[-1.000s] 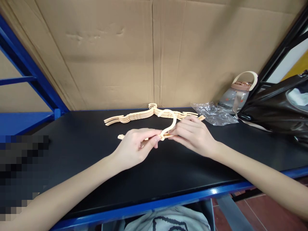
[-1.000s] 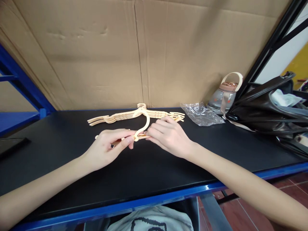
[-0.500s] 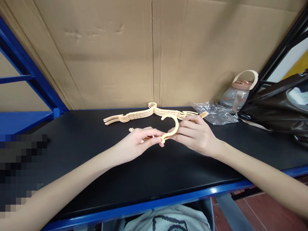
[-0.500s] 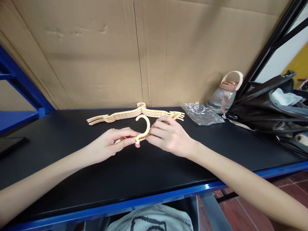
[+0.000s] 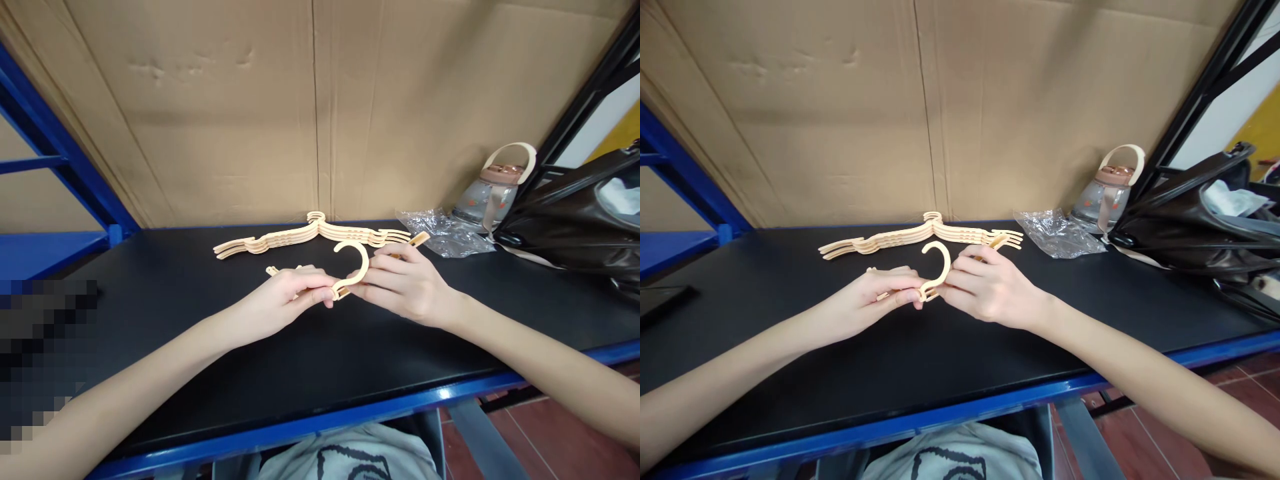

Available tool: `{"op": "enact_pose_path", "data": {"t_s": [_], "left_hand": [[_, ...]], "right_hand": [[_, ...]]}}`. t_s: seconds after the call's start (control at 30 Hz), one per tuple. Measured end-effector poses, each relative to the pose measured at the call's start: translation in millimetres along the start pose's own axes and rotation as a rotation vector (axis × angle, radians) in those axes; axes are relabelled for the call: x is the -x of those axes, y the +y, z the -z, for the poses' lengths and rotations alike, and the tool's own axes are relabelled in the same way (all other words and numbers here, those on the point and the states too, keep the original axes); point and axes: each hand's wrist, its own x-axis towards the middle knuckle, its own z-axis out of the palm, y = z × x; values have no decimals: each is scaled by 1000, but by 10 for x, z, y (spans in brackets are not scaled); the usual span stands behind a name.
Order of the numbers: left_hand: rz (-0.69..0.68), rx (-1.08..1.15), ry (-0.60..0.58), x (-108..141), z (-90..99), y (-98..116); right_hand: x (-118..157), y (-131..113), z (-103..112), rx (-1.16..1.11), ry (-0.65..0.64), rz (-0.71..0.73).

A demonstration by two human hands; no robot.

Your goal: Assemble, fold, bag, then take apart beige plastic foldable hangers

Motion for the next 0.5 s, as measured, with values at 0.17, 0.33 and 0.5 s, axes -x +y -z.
{"op": "enact_pose_path", "data": {"t_s": [0.17,0.33,0.5], "left_hand": [[9,-112,-12,11,-46,-58],[-16,-199,64,15,-68,-85],[-28,-101,81,7,-76,-116]], "right_hand": [[18,-43,-18,-26,-12,14],[31,-74,-68,-67,-10,-16],[19,-91,-100,-80,-7,-64]]}}
